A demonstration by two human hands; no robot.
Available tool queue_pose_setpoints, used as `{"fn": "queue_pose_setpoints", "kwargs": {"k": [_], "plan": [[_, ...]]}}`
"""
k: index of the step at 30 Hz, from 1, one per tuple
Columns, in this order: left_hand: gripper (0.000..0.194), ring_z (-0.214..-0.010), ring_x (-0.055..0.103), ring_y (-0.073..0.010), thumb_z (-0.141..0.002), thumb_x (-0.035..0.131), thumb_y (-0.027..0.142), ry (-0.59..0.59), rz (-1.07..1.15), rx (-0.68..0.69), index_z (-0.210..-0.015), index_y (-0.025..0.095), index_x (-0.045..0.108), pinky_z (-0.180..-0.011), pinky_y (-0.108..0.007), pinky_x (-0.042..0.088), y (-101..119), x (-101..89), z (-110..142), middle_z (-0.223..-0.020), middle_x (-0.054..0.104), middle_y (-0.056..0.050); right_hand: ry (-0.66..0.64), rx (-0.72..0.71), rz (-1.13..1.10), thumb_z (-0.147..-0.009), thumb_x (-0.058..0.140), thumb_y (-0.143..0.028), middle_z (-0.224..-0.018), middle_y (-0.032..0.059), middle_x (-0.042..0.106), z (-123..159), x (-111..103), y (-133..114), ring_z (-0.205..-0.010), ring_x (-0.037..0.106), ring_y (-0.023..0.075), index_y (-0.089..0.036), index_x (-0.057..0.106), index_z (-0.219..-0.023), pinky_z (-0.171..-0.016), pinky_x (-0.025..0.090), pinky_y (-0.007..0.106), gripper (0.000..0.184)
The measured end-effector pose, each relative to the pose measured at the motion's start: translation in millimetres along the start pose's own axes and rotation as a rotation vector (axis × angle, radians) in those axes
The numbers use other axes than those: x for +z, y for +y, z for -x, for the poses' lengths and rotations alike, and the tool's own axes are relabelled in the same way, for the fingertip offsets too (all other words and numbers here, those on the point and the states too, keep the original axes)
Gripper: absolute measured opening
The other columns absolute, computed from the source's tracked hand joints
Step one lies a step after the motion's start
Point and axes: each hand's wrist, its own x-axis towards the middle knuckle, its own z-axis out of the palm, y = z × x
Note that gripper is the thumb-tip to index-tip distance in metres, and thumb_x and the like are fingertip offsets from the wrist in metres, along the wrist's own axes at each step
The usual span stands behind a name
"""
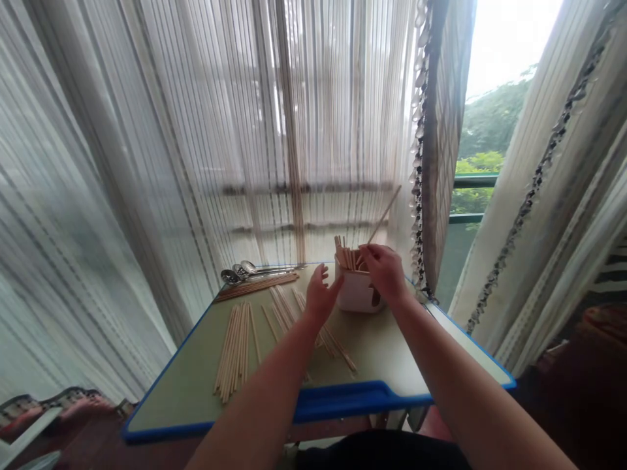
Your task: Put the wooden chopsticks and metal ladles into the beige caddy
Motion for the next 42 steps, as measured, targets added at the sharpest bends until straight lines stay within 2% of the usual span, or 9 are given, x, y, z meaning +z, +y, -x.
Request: {"fn": "queue_pose_setpoints", "kwargs": {"k": [3,5,10,14,20,24,31,38,42], "plan": [[0.061,-0.106,0.056,-0.0250,-0.073,0.065,0.043,-0.057,-0.012,0.126,-0.124,0.016,0.047,-0.082,-0.038,0.050,-5,-1.6,-2,-0.125,0.052,-0.017,-0.106,0.019,0.087,-0.085,0.042,-0.040,-0.075,0.0060,0.068,-8,11,13,-0.071,0.058,0.0168,-0.017,0.070,-0.082,-0.067,0.041,0.027,0.036],[0.057,-0.106,0.056,-0.0243,-0.074,0.064,0.043,-0.047,-0.038,0.178,-0.122,0.017,0.048,-0.083,-0.039,0.050,-7,-3.2,-1,-0.124,0.053,-0.015,-0.164,0.025,0.168,-0.083,0.045,-0.037,-0.078,0.0062,0.069,-9,17,17,-0.076,0.059,0.0183,-0.018,0.070,-0.084,-0.070,0.041,0.027,0.031],[0.054,-0.103,0.057,-0.0237,-0.075,0.062,0.042,-0.023,-0.094,0.176,-0.122,0.020,0.048,-0.082,-0.039,0.051,-13,1.6,5,-0.121,0.055,-0.014,-0.140,0.038,0.377,-0.083,0.047,-0.037,-0.083,0.0086,0.069,-1,22,17,-0.085,0.056,0.0235,-0.021,0.071,-0.086,-0.076,0.039,0.032,0.029],[0.056,-0.103,0.057,-0.0226,-0.075,0.063,0.040,-0.046,-0.088,0.210,-0.123,0.021,0.044,-0.084,-0.039,0.050,-13,6.9,11,-0.123,0.053,-0.013,-0.166,0.020,0.426,-0.085,0.043,-0.039,-0.088,0.0090,0.069,2,22,15,-0.088,0.054,0.0245,-0.020,0.070,-0.082,-0.078,0.037,0.034,0.033],[0.051,-0.099,0.059,-0.0207,-0.076,0.062,0.038,-0.050,-0.059,0.195,-0.121,0.021,0.045,-0.081,-0.037,0.050,-5,6.3,14,-0.122,0.054,-0.013,-0.161,-0.005,0.333,-0.092,0.032,-0.039,-0.093,0.0071,0.068,1,19,13,-0.091,0.053,0.0222,-0.019,0.068,-0.088,-0.083,0.035,0.032,0.041],[0.050,-0.097,0.060,-0.0199,-0.075,0.062,0.037,-0.045,-0.060,0.195,-0.119,0.020,0.046,-0.079,-0.036,0.050,-6,5.9,14,-0.120,0.055,-0.012,-0.143,-0.018,0.298,-0.092,0.033,-0.039,-0.091,0.0071,0.067,4,17,13,-0.090,0.052,0.0221,-0.019,0.068,-0.088,-0.084,0.034,0.032,0.041],[0.049,-0.094,0.059,-0.0191,-0.077,0.061,0.037,-0.049,-0.070,0.186,-0.119,0.020,0.045,-0.077,-0.035,0.050,-6,6.9,15,-0.119,0.055,-0.011,0.034,-0.037,0.087,-0.089,0.041,-0.040,-0.095,0.0079,0.067,3,20,16,-0.093,0.051,0.0228,-0.017,0.067,-0.103,-0.084,0.038,0.032,0.037],[0.047,-0.092,0.060,-0.0185,-0.076,0.062,0.035,-0.037,-0.074,0.216,-0.118,0.021,0.046,-0.077,-0.035,0.050,-3,6.4,16,-0.115,0.057,-0.010,-0.034,-0.095,0.021,-0.085,0.044,-0.026,-0.093,0.0050,0.069,8,20,8,-0.092,0.054,0.0213,-0.019,0.069,-0.096,-0.086,0.039,0.032,0.028],[0.046,-0.091,0.060,-0.0183,-0.076,0.063,0.034,-0.036,-0.087,0.206,-0.117,0.021,0.047,-0.076,-0.034,0.051,-3,5.8,16,-0.114,0.057,-0.010,-0.059,-0.103,0.042,-0.083,0.041,-0.020,-0.095,0.0040,0.068,13,20,5,-0.095,0.052,0.0213,-0.019,0.068,-0.095,-0.088,0.039,0.033,0.030]]}}
